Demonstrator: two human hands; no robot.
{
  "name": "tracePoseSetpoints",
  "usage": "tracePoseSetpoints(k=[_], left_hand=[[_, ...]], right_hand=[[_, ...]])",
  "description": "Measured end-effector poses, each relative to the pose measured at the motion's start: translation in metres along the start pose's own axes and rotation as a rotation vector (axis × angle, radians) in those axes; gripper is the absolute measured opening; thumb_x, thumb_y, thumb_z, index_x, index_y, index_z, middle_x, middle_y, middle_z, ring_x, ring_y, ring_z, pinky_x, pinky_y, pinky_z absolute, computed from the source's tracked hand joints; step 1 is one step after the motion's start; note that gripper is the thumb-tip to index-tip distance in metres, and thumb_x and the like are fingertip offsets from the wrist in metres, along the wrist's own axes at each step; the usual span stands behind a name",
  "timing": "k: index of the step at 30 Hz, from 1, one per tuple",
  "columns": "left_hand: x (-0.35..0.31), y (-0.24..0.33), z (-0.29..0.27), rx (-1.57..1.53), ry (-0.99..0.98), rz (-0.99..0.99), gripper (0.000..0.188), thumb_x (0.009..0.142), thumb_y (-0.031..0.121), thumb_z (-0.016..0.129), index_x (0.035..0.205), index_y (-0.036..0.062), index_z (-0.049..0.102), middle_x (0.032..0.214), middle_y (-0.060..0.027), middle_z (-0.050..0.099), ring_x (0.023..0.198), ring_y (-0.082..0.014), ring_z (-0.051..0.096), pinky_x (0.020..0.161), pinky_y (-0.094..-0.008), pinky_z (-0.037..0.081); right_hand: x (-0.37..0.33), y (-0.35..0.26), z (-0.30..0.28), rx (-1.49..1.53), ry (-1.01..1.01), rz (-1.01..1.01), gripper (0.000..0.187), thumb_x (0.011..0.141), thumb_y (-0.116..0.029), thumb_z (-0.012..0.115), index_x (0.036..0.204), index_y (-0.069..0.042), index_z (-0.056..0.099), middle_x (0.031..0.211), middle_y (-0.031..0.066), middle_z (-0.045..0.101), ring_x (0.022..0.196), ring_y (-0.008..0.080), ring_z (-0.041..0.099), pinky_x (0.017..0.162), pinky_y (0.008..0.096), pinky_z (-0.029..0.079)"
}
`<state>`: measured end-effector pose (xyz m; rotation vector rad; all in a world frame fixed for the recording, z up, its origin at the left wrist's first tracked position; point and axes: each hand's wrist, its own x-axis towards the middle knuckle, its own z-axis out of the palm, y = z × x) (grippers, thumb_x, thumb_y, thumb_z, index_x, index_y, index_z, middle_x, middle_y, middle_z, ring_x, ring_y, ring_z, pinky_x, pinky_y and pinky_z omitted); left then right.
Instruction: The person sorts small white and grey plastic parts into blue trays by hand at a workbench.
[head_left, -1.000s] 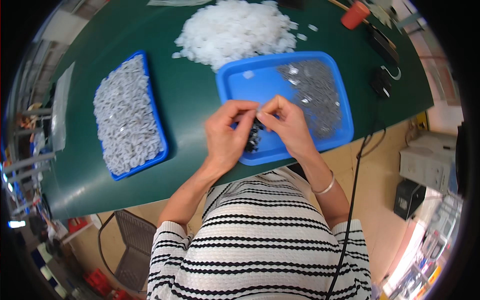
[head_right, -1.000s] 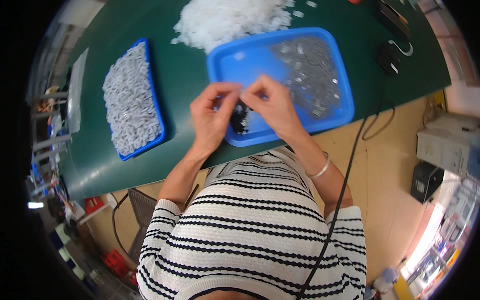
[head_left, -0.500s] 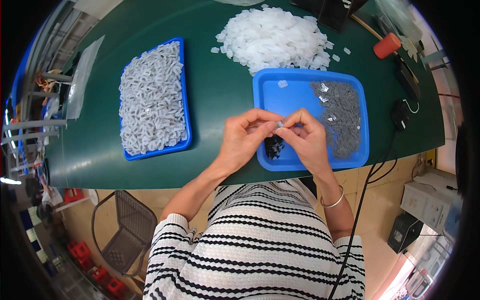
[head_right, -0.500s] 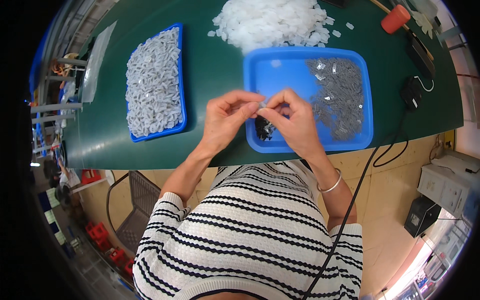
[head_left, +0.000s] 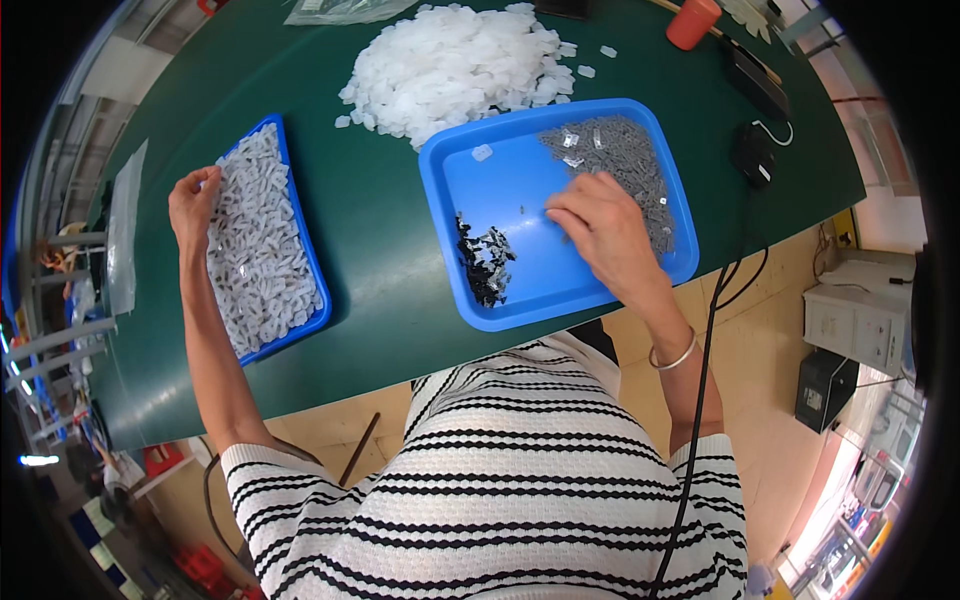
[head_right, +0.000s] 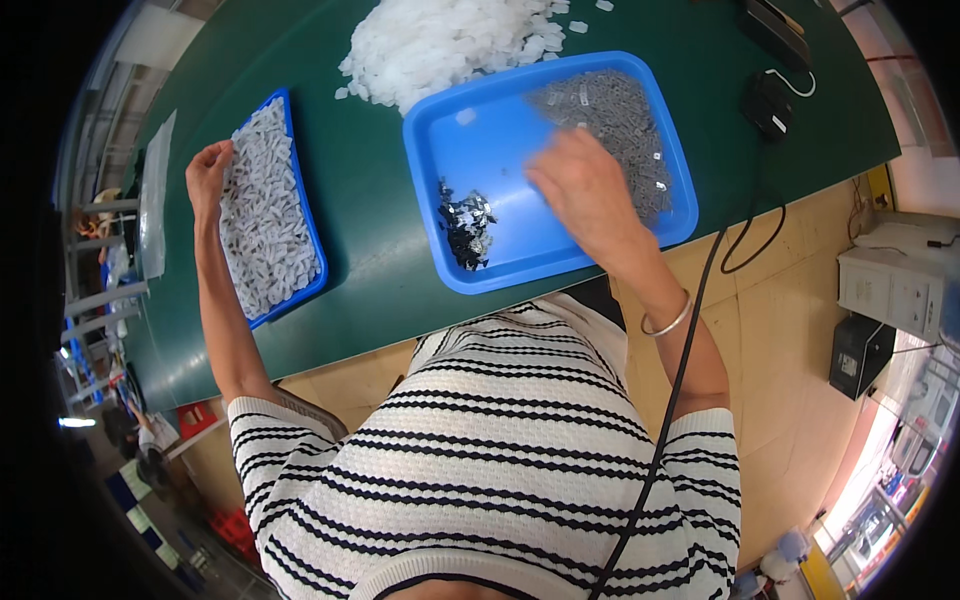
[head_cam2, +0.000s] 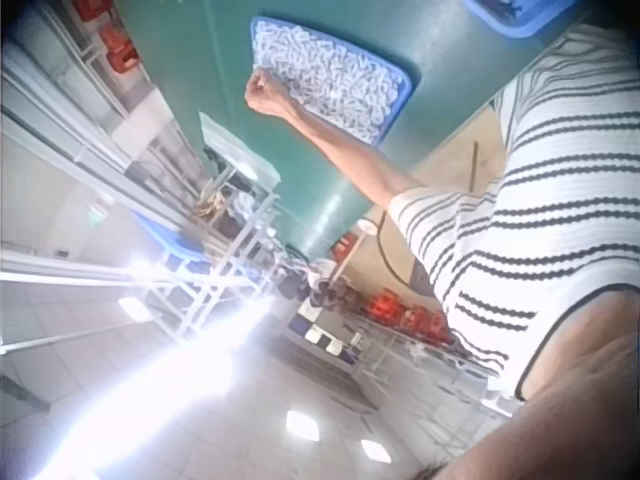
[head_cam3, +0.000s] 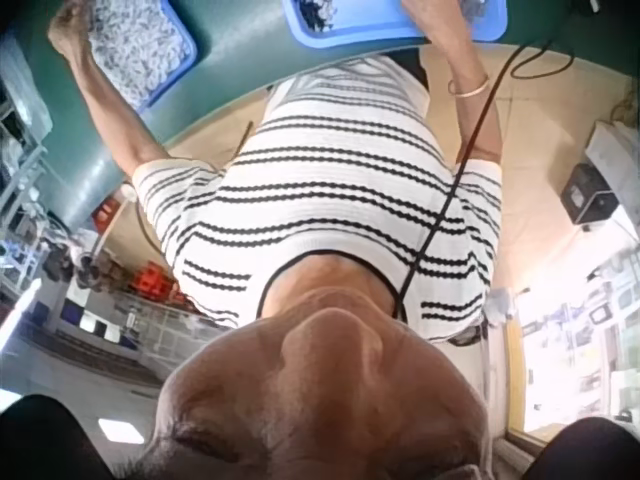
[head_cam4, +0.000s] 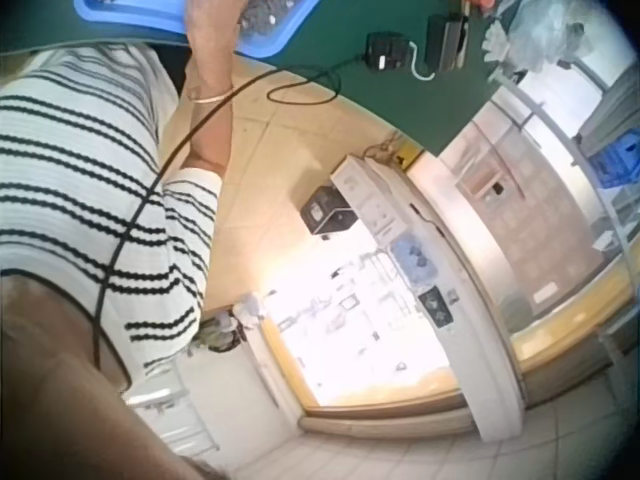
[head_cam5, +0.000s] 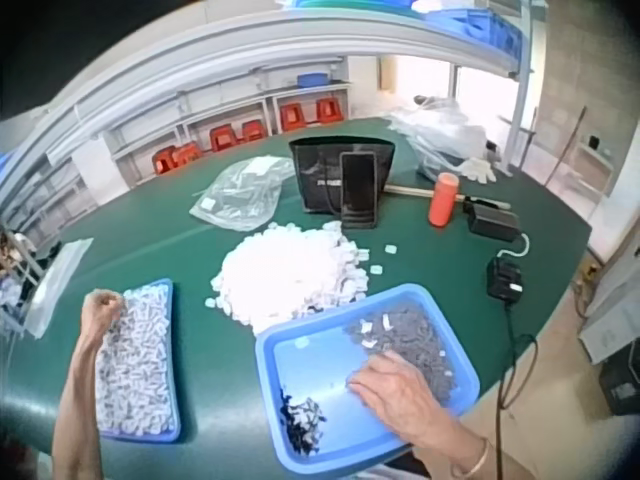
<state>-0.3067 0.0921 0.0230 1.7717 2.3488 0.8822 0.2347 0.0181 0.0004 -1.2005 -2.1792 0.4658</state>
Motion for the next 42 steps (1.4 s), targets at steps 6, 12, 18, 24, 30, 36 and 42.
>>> tracePoseSetpoints(k=[6,12,18,24,30,36,42], left_hand=[[-0.004,0.034,0.012,0.241,0.039,0.070,0.027,0.083,0.028,0.070,0.100,0.0072,0.072,0.092,-0.0071,0.071,0.079,-0.0174,0.064,0.076,-0.0324,0.050],[-0.099,0.195,0.069,-0.348,-0.158,0.443,0.011,0.083,0.009,0.068,0.093,0.0053,0.072,0.092,-0.0080,0.069,0.084,-0.0204,0.064,0.077,-0.0318,0.049],[-0.129,0.249,0.132,-0.048,-0.250,0.673,0.013,0.081,0.013,0.067,0.091,0.0067,0.067,0.085,-0.0110,0.066,0.082,-0.0313,0.063,0.070,-0.0406,0.051],[-0.136,0.252,0.152,0.086,-0.238,0.689,0.011,0.081,0.016,0.066,0.086,0.0066,0.063,0.081,-0.0109,0.061,0.080,-0.0313,0.060,0.067,-0.0437,0.050],[-0.137,0.256,0.155,0.079,-0.175,0.755,0.009,0.081,0.010,0.061,0.078,0.0019,0.060,0.078,-0.0144,0.061,0.076,-0.0320,0.061,0.062,-0.0441,0.051],[-0.146,0.266,0.128,-0.423,-0.418,0.323,0.011,0.087,0.010,0.062,0.090,0.0007,0.067,0.082,-0.0084,0.069,0.069,-0.0201,0.064,0.061,-0.0306,0.052],[-0.199,0.274,0.111,-1.203,-0.678,-0.161,0.020,0.089,-0.001,0.058,0.108,0.0011,0.065,0.085,-0.0048,0.068,0.074,-0.0082,0.063,0.065,-0.0221,0.053]], right_hand=[[0.012,0.000,0.018,-0.154,-0.086,-0.154,0.019,0.075,0.000,0.063,0.094,-0.002,0.066,0.085,0.0088,0.057,0.083,0.0262,0.055,0.073,0.0373,0.050],[0.018,-0.001,0.020,-0.194,-0.203,-0.215,0.020,0.073,0.000,0.058,0.092,-0.001,0.061,0.087,0.0099,0.054,0.086,0.0269,0.054,0.075,0.0365,0.051],[0.022,0.001,0.030,-0.201,-0.077,-0.291,0.009,0.071,0.000,0.056,0.080,-0.001,0.055,0.083,0.0131,0.054,0.085,0.0310,0.054,0.069,0.0390,0.050],[0.013,-0.002,0.006,0.610,-0.086,0.353,0.005,0.085,-0.003,0.061,0.089,0.001,0.061,0.084,0.0115,0.065,0.077,0.0159,0.063,0.065,0.0274,0.049],[0.004,0.003,0.008,1.055,-0.010,0.500,0.008,0.088,-0.003,0.065,0.095,0.001,0.065,0.088,0.0046,0.066,0.080,0.0090,0.061,0.070,0.0221,0.050],[0.001,0.001,0.007,1.019,0.004,0.464,0.011,0.087,-0.002,0.066,0.097,0.002,0.065,0.091,0.0057,0.066,0.079,0.0091,0.061,0.073,0.0222,0.050],[-0.007,-0.021,0.029,1.171,0.210,0.425,0.010,0.084,0.004,0.065,0.094,0.002,0.065,0.089,0.0024,0.064,0.079,0.0073,0.059,0.071,0.0215,0.050]])
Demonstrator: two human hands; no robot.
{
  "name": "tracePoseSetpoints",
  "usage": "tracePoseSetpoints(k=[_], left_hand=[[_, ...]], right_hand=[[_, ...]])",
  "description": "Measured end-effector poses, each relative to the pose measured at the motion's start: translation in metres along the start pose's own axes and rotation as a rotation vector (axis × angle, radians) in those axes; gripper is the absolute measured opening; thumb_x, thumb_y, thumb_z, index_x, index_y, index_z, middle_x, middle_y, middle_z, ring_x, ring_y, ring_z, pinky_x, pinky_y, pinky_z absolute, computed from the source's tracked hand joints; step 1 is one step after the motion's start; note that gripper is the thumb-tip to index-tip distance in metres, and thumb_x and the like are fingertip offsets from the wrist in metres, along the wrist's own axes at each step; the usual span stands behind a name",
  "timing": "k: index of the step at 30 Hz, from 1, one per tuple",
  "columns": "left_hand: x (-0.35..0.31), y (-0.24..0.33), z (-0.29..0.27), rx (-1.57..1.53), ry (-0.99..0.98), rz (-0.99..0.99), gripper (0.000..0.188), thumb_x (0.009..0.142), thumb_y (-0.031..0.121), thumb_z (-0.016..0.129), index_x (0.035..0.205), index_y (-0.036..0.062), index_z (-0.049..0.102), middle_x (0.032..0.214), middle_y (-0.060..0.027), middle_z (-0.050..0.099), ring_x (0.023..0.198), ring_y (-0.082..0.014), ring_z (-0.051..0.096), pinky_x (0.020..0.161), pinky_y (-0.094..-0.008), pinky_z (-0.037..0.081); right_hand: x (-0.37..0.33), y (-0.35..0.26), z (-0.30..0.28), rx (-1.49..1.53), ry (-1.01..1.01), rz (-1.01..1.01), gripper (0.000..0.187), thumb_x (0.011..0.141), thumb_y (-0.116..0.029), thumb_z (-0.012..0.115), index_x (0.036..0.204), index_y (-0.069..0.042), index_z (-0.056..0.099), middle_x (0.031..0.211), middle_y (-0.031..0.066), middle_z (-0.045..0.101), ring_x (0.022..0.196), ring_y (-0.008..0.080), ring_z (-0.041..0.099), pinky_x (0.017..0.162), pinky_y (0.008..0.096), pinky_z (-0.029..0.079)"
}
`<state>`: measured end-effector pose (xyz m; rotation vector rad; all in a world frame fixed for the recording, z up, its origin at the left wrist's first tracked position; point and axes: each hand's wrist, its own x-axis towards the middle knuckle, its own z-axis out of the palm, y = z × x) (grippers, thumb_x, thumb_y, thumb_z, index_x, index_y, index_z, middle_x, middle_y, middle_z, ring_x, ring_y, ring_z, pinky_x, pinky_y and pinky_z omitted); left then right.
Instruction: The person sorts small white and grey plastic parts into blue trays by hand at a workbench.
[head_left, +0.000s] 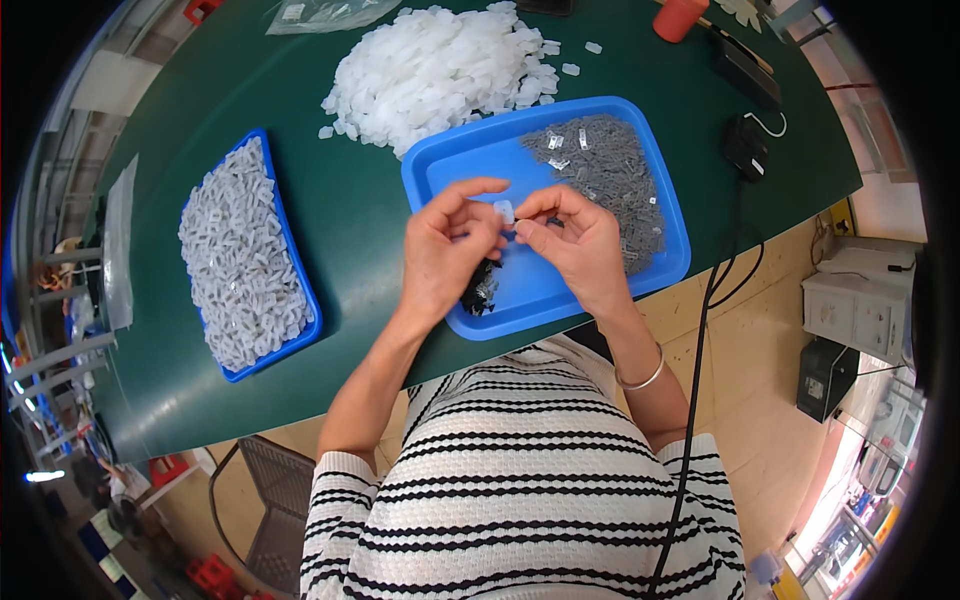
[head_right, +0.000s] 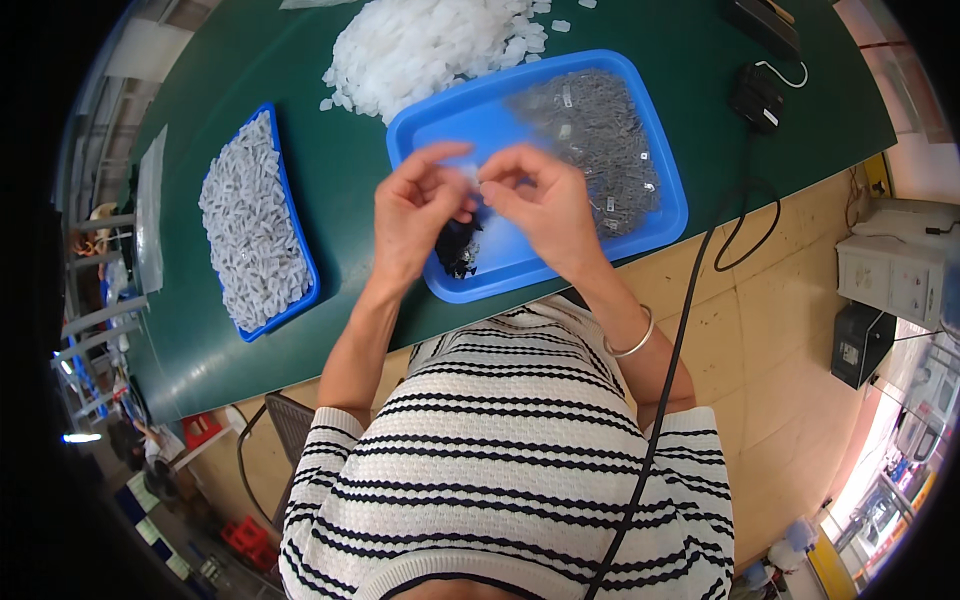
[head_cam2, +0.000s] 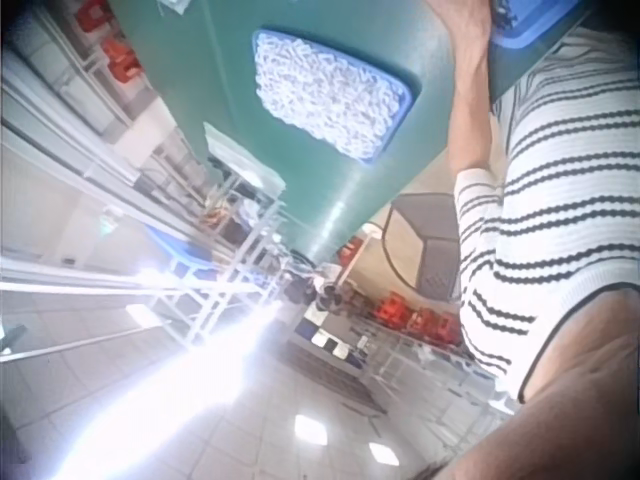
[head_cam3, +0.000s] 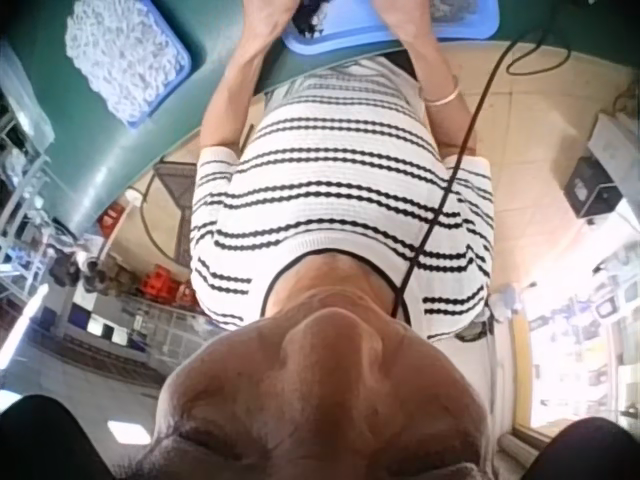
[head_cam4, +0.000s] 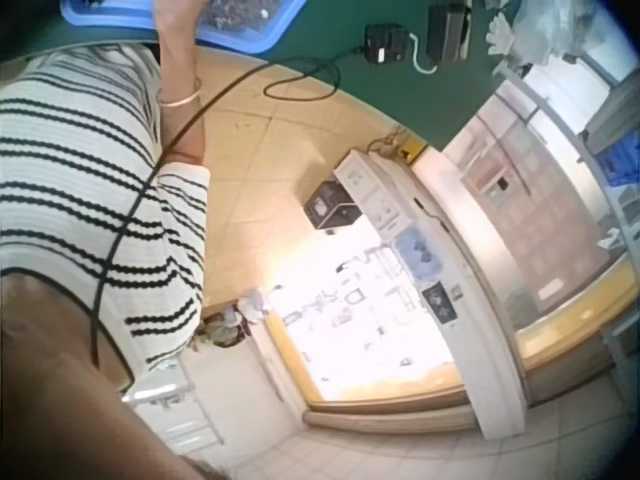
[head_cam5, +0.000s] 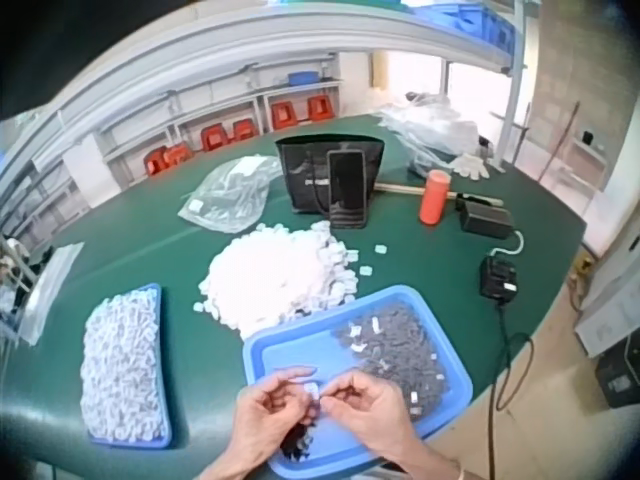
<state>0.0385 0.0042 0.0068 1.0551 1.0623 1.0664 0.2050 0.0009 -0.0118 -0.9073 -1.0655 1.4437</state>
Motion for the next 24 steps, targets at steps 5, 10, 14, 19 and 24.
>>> tracePoseSetpoints(k=[5,10,14,19,24], left_hand=[[-0.006,-0.004,-0.011,0.131,-0.039,-0.058,0.021,0.091,0.000,0.058,0.112,-0.0014,0.060,0.086,-0.0076,0.069,0.078,-0.0111,0.066,0.067,-0.0224,0.053],[-0.006,-0.006,-0.011,-0.011,0.042,-0.075,0.015,0.092,0.005,0.062,0.104,-0.0029,0.059,0.090,-0.0101,0.070,0.079,-0.0131,0.067,0.068,-0.0230,0.054],[-0.006,-0.012,-0.007,0.083,0.075,0.045,0.013,0.090,0.006,0.065,0.101,-0.0024,0.063,0.092,-0.0085,0.069,0.078,-0.0114,0.065,0.068,-0.0230,0.055],[-0.005,-0.010,-0.010,0.016,0.094,0.010,0.013,0.089,0.004,0.066,0.101,-0.0014,0.065,0.093,-0.0080,0.068,0.078,-0.0105,0.064,0.068,-0.0232,0.055],[-0.009,-0.002,-0.023,0.033,0.151,0.020,0.018,0.089,0.006,0.066,0.105,-0.0010,0.064,0.093,-0.0079,0.069,0.080,-0.0122,0.065,0.068,-0.0229,0.053]], right_hand=[[-0.003,-0.003,0.005,-0.131,0.009,0.036,0.009,0.084,0.005,0.065,0.092,0.003,0.065,0.089,0.0025,0.061,0.081,0.0073,0.058,0.070,0.0216,0.050],[-0.008,-0.004,0.013,-0.189,0.009,-0.014,0.006,0.084,0.004,0.066,0.089,0.002,0.066,0.088,0.0031,0.062,0.079,0.0084,0.059,0.069,0.0224,0.051],[-0.007,-0.002,0.013,-0.285,0.030,-0.059,0.006,0.083,0.003,0.066,0.089,0.001,0.067,0.086,0.0036,0.062,0.077,0.0090,0.059,0.066,0.0231,0.050],[-0.005,-0.009,0.011,-0.376,0.072,-0.053,0.008,0.082,0.002,0.067,0.089,0.000,0.067,0.084,0.0054,0.063,0.074,0.0112,0.060,0.064,0.0255,0.049],[0.001,-0.019,-0.023,-0.956,0.097,-0.308,0.011,0.080,0.003,0.066,0.090,-0.001,0.069,0.085,0.0055,0.062,0.072,0.0148,0.057,0.064,0.0267,0.046]])
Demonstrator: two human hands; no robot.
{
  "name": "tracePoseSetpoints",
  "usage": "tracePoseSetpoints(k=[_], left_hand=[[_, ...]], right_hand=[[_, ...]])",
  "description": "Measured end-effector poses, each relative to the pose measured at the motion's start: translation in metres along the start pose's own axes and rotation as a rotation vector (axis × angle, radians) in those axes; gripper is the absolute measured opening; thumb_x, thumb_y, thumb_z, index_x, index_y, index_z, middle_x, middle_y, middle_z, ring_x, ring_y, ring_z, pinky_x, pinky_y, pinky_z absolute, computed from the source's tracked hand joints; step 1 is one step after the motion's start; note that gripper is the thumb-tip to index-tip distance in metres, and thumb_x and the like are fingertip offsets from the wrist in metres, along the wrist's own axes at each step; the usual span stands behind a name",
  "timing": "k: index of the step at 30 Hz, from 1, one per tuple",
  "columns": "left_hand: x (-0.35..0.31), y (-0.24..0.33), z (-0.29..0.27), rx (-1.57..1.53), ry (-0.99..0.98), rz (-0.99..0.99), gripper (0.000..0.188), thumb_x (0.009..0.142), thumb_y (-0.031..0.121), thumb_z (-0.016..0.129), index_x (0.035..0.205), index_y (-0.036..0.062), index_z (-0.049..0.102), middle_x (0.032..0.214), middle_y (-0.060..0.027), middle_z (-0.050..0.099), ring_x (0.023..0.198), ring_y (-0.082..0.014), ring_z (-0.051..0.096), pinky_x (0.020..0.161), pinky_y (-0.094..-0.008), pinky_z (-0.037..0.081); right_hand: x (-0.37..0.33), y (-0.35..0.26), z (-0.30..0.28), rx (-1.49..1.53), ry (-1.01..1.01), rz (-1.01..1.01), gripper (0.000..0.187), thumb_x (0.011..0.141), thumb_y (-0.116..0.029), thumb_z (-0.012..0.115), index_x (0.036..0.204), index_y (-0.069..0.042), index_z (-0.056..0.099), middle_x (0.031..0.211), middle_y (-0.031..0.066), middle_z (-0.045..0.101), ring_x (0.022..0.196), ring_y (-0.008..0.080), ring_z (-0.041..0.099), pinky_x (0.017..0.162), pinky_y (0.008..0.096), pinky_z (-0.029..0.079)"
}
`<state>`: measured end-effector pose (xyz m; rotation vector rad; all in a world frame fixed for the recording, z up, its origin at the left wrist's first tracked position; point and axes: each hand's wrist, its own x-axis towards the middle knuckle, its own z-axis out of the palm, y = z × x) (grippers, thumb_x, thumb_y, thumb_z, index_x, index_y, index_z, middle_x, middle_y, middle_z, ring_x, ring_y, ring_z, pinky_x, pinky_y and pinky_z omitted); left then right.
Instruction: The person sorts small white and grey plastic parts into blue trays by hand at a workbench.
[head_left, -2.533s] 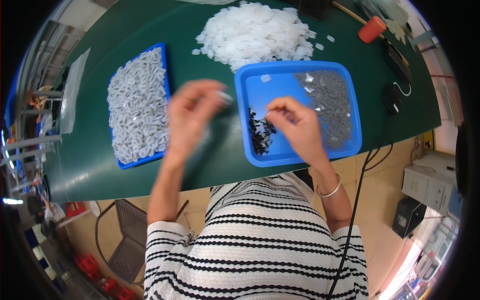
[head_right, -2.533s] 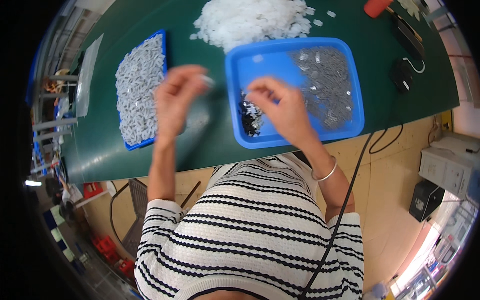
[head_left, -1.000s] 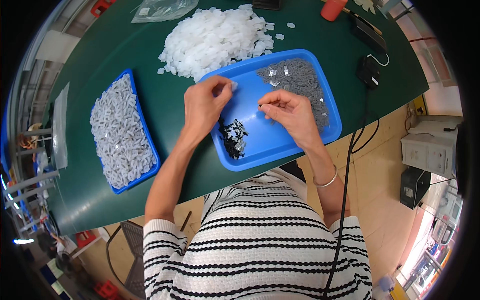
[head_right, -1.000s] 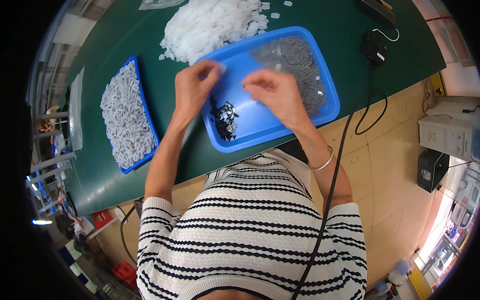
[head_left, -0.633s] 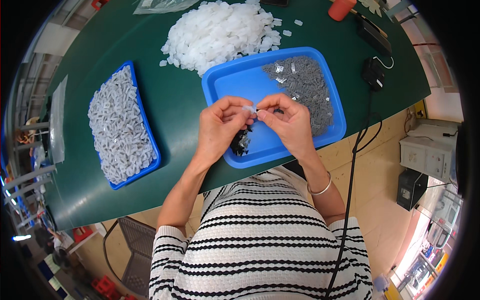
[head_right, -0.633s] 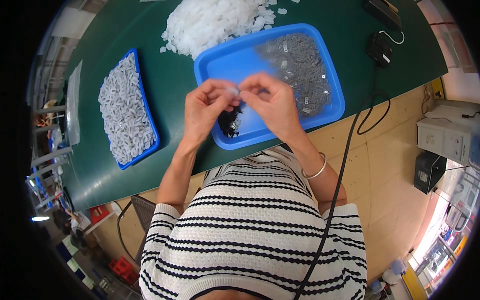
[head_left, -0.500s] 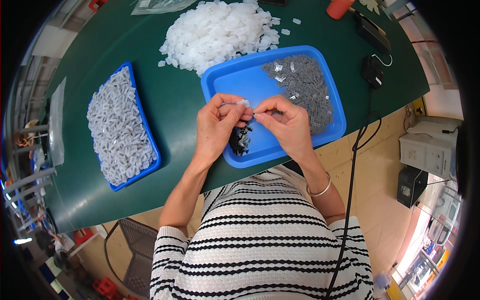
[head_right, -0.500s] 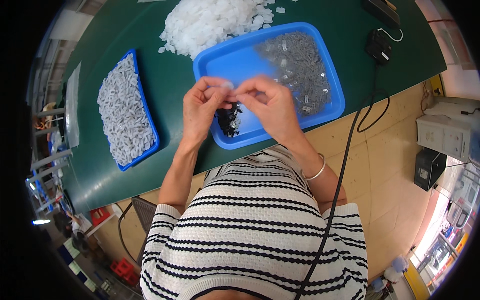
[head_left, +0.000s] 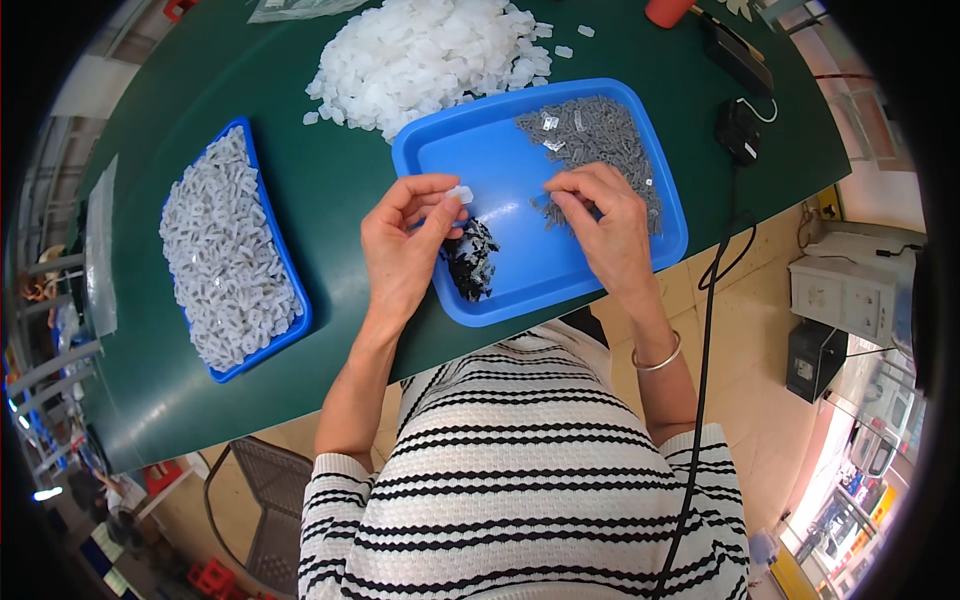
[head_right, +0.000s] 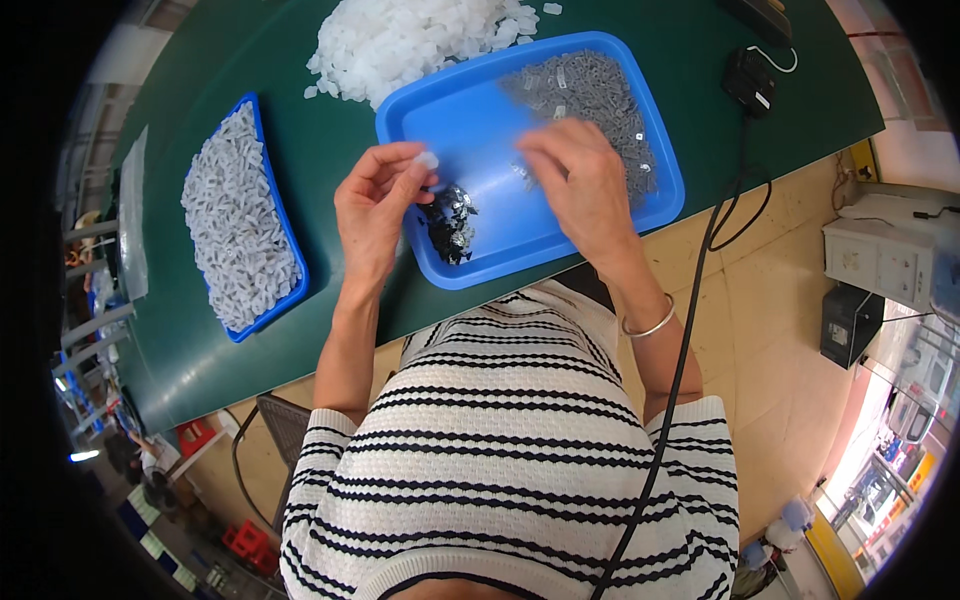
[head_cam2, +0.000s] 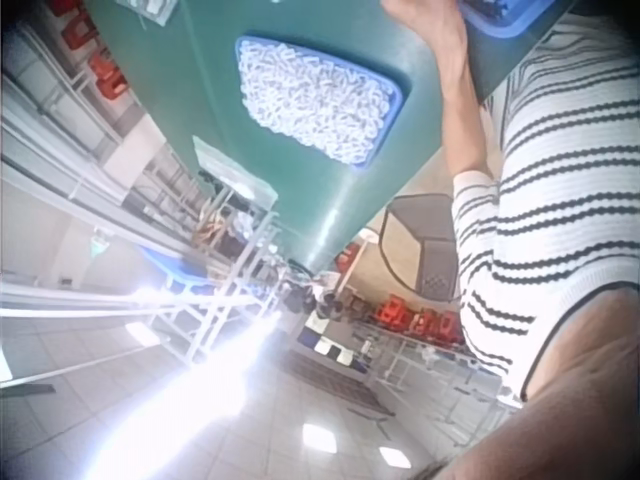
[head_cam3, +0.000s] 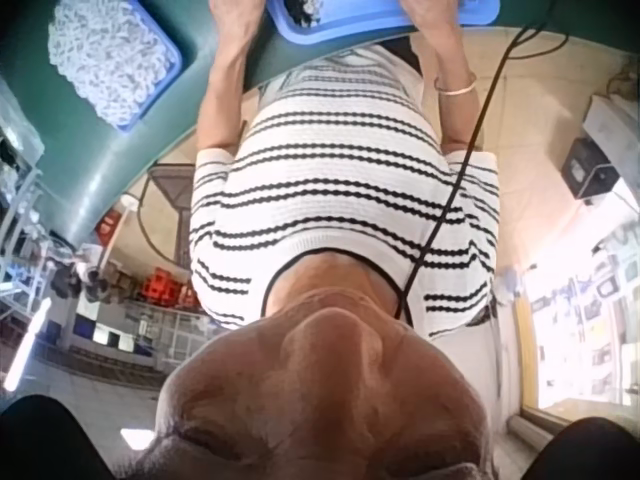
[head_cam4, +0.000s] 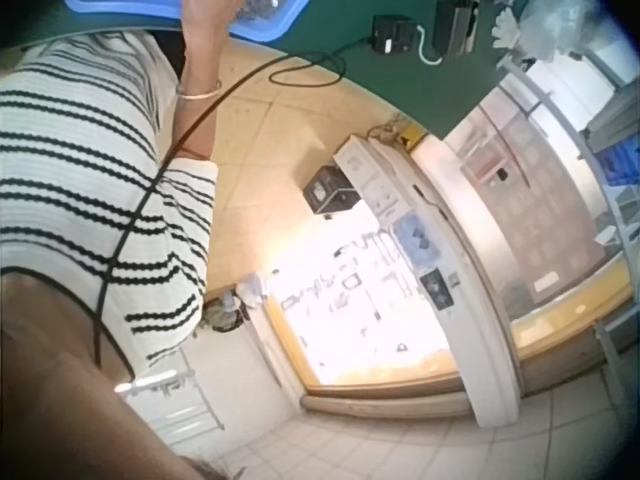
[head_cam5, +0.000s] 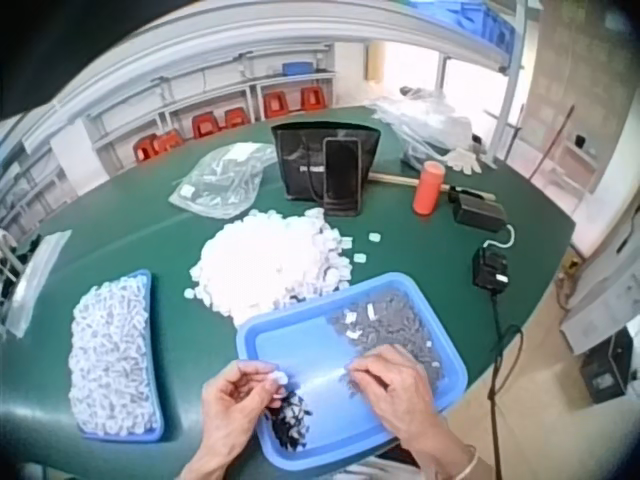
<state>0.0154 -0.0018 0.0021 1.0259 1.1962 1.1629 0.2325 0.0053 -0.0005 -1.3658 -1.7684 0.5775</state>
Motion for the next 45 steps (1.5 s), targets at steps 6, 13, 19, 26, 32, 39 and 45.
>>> tracePoseSetpoints(k=[6,13,19,26,32,39,45], left_hand=[[-0.005,-0.004,0.001,0.009,-0.035,-0.023,0.018,0.090,0.006,0.065,0.106,-0.0010,0.063,0.095,-0.0081,0.068,0.081,-0.0122,0.065,0.068,-0.0234,0.053],[-0.008,-0.008,0.000,0.044,-0.038,-0.005,0.017,0.090,0.005,0.064,0.106,-0.0009,0.063,0.095,-0.0081,0.068,0.082,-0.0119,0.064,0.069,-0.0236,0.052],[-0.008,-0.010,0.003,0.057,-0.058,0.009,0.016,0.090,0.005,0.064,0.105,-0.0010,0.063,0.096,-0.0076,0.068,0.082,-0.0110,0.064,0.069,-0.0231,0.052],[-0.010,-0.011,0.002,0.081,-0.062,0.015,0.014,0.091,0.006,0.064,0.103,-0.0008,0.064,0.095,-0.0065,0.068,0.082,-0.0102,0.063,0.070,-0.0226,0.052],[-0.009,-0.011,0.003,0.086,-0.065,0.021,0.014,0.091,0.005,0.064,0.103,-0.0009,0.064,0.094,-0.0063,0.068,0.081,-0.0099,0.062,0.071,-0.0225,0.051],[-0.008,-0.010,0.002,0.079,-0.068,0.007,0.014,0.090,0.004,0.063,0.103,-0.0015,0.064,0.094,-0.0070,0.067,0.081,-0.0101,0.062,0.071,-0.0225,0.051],[-0.006,-0.015,0.001,0.063,-0.071,0.014,0.015,0.091,0.004,0.063,0.104,-0.0018,0.063,0.095,-0.0074,0.068,0.082,-0.0109,0.063,0.071,-0.0227,0.052]], right_hand=[[0.004,0.001,-0.008,-0.218,-0.090,-0.145,0.013,0.077,0.003,0.068,0.089,-0.001,0.069,0.081,0.0086,0.059,0.079,0.0250,0.055,0.069,0.0340,0.046],[-0.007,0.004,-0.007,-0.219,-0.185,-0.185,0.013,0.074,0.002,0.071,0.086,-0.002,0.068,0.083,0.0087,0.057,0.081,0.0263,0.054,0.071,0.0355,0.046],[0.001,0.007,0.001,-0.318,-0.326,-0.236,0.007,0.078,-0.001,0.066,0.083,0.000,0.063,0.082,0.0099,0.053,0.081,0.0282,0.051,0.072,0.0370,0.045],[0.016,0.014,0.000,-0.335,-0.441,-0.311,0.005,0.081,-0.002,0.063,0.083,0.000,0.059,0.081,0.0114,0.053,0.081,0.0298,0.050,0.073,0.0378,0.044],[0.014,0.015,-0.006,-0.213,-0.355,-0.308,0.007,0.081,-0.002,0.063,0.088,0.000,0.062,0.081,0.0116,0.054,0.083,0.0299,0.052,0.074,0.0376,0.045],[0.010,0.006,-0.002,-0.473,-0.414,-0.467,0.016,0.074,-0.002,0.061,0.089,0.000,0.062,0.086,0.0111,0.053,0.087,0.0279,0.054,0.072,0.0357,0.050],[0.015,0.006,-0.003,-0.586,-0.456,-0.538,0.014,0.071,-0.003,0.061,0.084,0.000,0.059,0.085,0.0115,0.052,0.088,0.0276,0.054,0.072,0.0336,0.051]])
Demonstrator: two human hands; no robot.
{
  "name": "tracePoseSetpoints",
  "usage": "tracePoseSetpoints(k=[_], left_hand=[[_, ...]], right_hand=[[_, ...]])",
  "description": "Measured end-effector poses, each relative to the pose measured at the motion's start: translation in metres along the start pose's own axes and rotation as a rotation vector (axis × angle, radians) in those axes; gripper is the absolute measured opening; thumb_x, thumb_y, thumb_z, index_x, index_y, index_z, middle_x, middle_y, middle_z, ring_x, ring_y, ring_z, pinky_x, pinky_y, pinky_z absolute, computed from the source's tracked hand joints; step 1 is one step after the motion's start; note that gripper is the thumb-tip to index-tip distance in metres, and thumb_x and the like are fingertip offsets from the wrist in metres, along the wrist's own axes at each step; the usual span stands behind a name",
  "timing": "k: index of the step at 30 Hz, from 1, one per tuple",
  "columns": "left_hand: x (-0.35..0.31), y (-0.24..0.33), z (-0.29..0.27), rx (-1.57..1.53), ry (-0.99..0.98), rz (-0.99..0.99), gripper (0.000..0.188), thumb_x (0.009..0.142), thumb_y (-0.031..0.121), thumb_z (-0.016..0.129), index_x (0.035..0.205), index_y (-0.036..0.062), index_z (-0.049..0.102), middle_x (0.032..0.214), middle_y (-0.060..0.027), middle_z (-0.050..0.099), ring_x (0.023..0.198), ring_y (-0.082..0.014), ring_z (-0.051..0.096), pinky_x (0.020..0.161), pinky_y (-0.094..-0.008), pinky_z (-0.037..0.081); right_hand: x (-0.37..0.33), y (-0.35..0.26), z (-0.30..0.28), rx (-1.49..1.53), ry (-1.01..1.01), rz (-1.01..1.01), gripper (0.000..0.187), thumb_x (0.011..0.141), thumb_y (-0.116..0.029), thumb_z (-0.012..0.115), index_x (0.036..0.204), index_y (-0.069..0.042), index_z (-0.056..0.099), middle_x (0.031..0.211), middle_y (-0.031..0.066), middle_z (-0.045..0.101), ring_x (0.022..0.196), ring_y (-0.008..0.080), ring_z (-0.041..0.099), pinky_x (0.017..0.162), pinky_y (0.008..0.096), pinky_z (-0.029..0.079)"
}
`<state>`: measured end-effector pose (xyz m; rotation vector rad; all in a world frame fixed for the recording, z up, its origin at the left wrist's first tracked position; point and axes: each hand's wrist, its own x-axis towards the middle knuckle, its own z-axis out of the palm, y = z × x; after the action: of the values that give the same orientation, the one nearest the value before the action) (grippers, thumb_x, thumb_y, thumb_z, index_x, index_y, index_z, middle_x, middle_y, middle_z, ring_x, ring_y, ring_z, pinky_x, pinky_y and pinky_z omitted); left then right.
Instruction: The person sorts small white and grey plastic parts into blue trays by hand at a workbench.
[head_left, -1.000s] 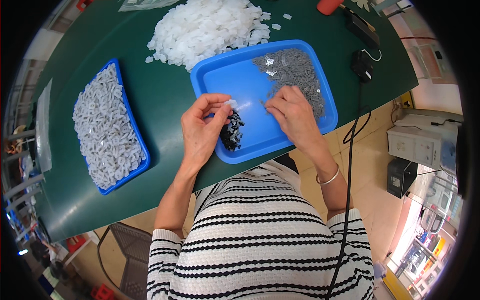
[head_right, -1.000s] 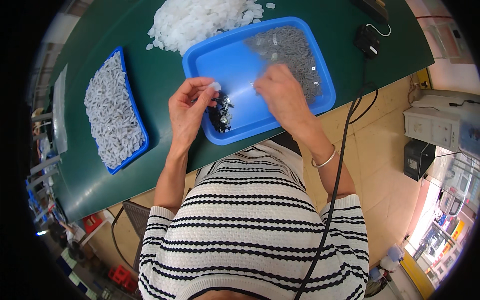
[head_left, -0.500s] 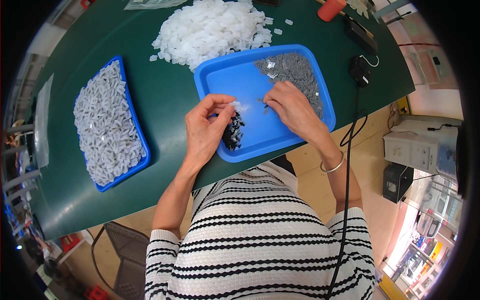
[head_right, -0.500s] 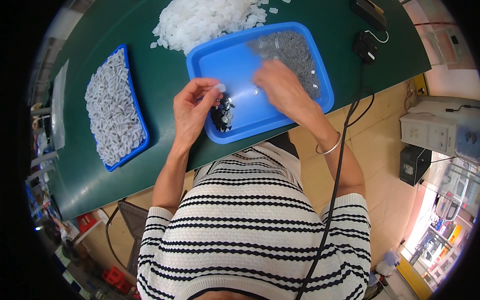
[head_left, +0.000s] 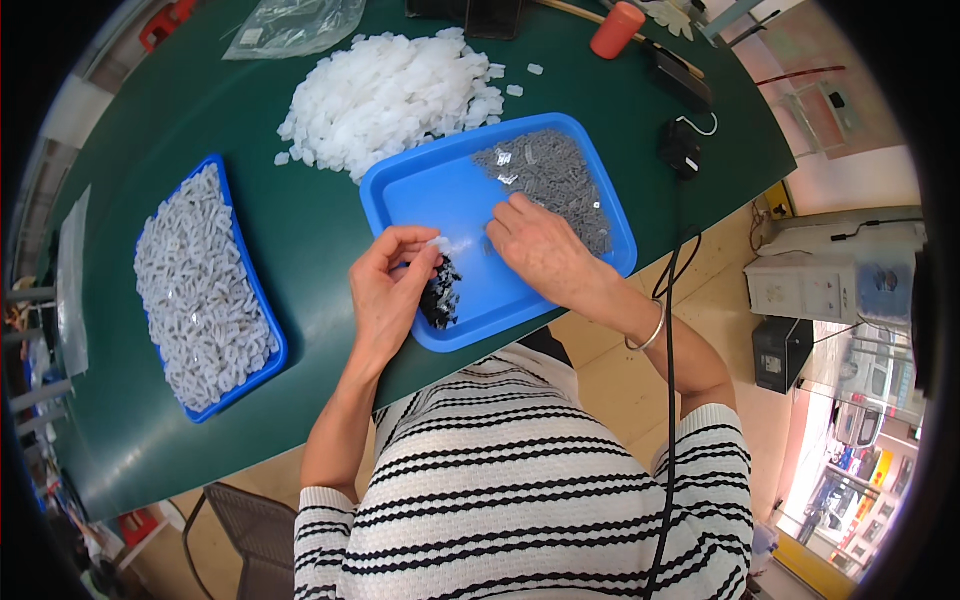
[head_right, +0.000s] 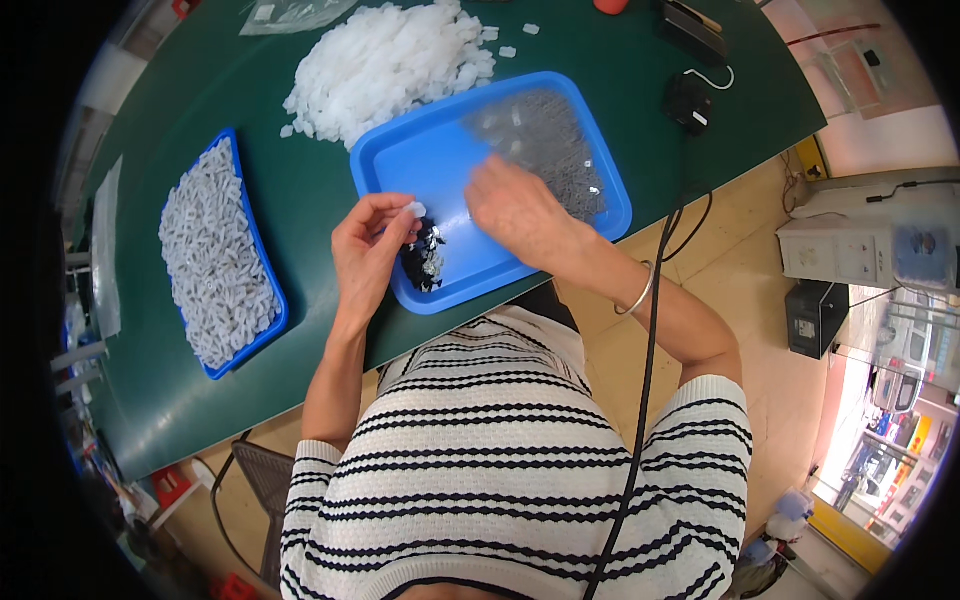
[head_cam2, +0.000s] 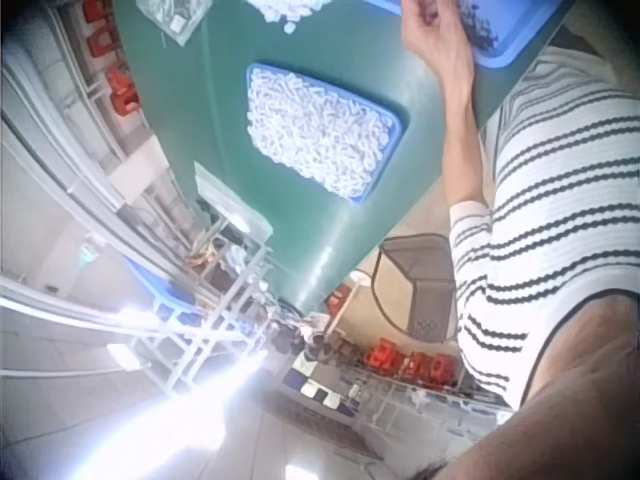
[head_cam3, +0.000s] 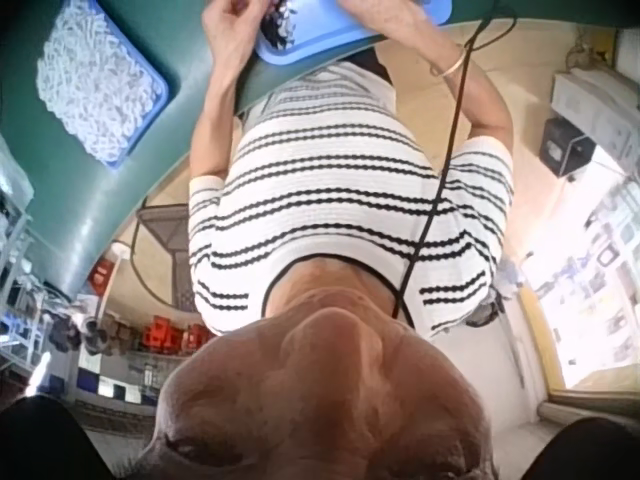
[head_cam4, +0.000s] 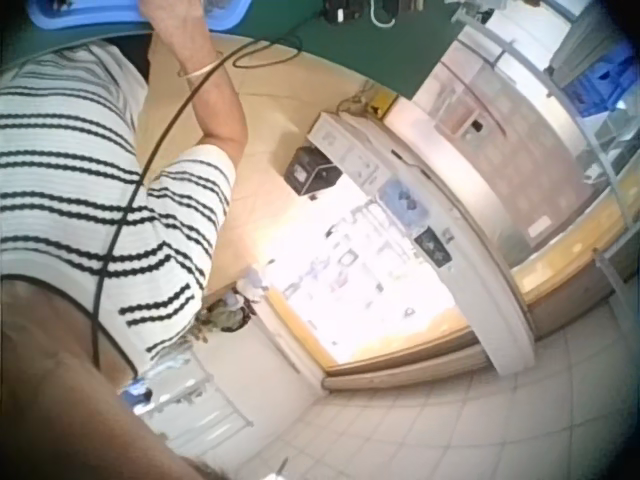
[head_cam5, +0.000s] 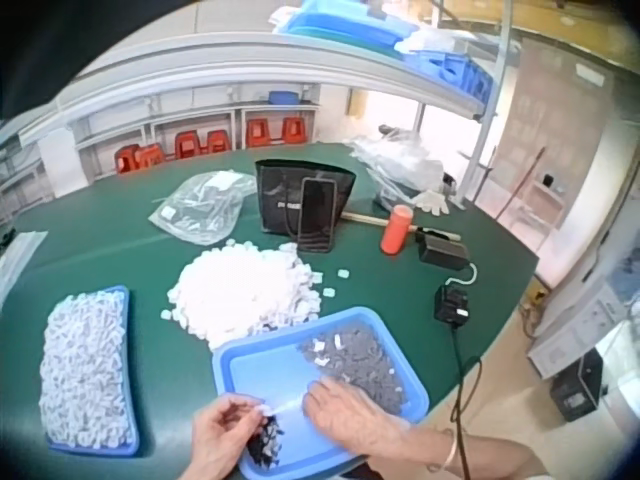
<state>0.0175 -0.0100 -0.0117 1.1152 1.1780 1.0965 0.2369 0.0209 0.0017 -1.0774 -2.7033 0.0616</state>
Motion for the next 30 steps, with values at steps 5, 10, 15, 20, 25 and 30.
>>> tracePoseSetpoints(k=[5,10,15,20,25,30], left_hand=[[-0.007,0.001,-0.003,-0.035,-0.031,-0.015,0.016,0.091,0.002,0.061,0.107,-0.0032,0.061,0.095,-0.0096,0.068,0.081,-0.0120,0.065,0.071,-0.0231,0.053],[-0.013,0.005,0.007,-0.049,-0.055,-0.054,0.017,0.092,0.002,0.062,0.107,-0.0032,0.061,0.096,-0.0095,0.068,0.082,-0.0126,0.066,0.071,-0.0232,0.053],[-0.004,0.014,0.020,-0.125,-0.059,-0.064,0.016,0.091,0.003,0.063,0.106,-0.0036,0.061,0.095,-0.0103,0.068,0.082,-0.0140,0.067,0.071,-0.0231,0.054],[0.009,0.015,0.030,-0.176,-0.020,-0.062,0.014,0.091,0.004,0.062,0.104,-0.0029,0.062,0.095,-0.0103,0.069,0.082,-0.0152,0.068,0.069,-0.0231,0.054],[0.003,0.003,0.021,-0.157,0.094,0.049,0.011,0.091,0.003,0.059,0.102,0.0004,0.062,0.085,-0.0058,0.068,0.077,-0.0078,0.063,0.067,-0.0219,0.051],[-0.007,-0.004,0.041,-0.017,0.236,0.184,0.011,0.083,0.011,0.066,0.090,0.0020,0.064,0.073,-0.0088,0.067,0.069,-0.0125,0.066,0.061,-0.0278,0.052]], right_hand=[[-0.002,-0.002,-0.011,0.356,0.122,0.181,0.011,0.075,0.000,0.065,0.084,0.000,0.059,0.080,0.0099,0.059,0.074,0.0212,0.057,0.070,0.0288,0.051],[-0.008,-0.030,-0.002,1.310,0.398,0.677,0.011,0.082,-0.001,0.068,0.092,0.001,0.065,0.080,0.0036,0.064,0.069,0.0074,0.058,0.063,0.0206,0.047],[-0.011,-0.022,0.002,1.414,0.436,0.592,0.008,0.085,0.001,0.067,0.093,0.003,0.065,0.089,0.0053,0.064,0.072,0.0081,0.057,0.066,0.0224,0.048],[-0.003,-0.025,0.005,1.467,0.494,0.669,0.005,0.084,-0.002,0.069,0.088,0.001,0.067,0.084,0.0015,0.065,0.076,0.0062,0.059,0.068,0.0207,0.049],[0.016,-0.049,0.015,1.352,0.538,0.666,0.004,0.086,0.000,0.067,0.089,0.002,0.066,0.085,0.0026,0.065,0.077,0.0082,0.060,0.069,0.0216,0.048],[0.008,-0.050,0.024,1.095,0.624,0.528,0.008,0.085,0.008,0.063,0.090,0.002,0.061,0.091,0.0051,0.055,0.085,0.0133,0.054,0.077,0.0245,0.046]])
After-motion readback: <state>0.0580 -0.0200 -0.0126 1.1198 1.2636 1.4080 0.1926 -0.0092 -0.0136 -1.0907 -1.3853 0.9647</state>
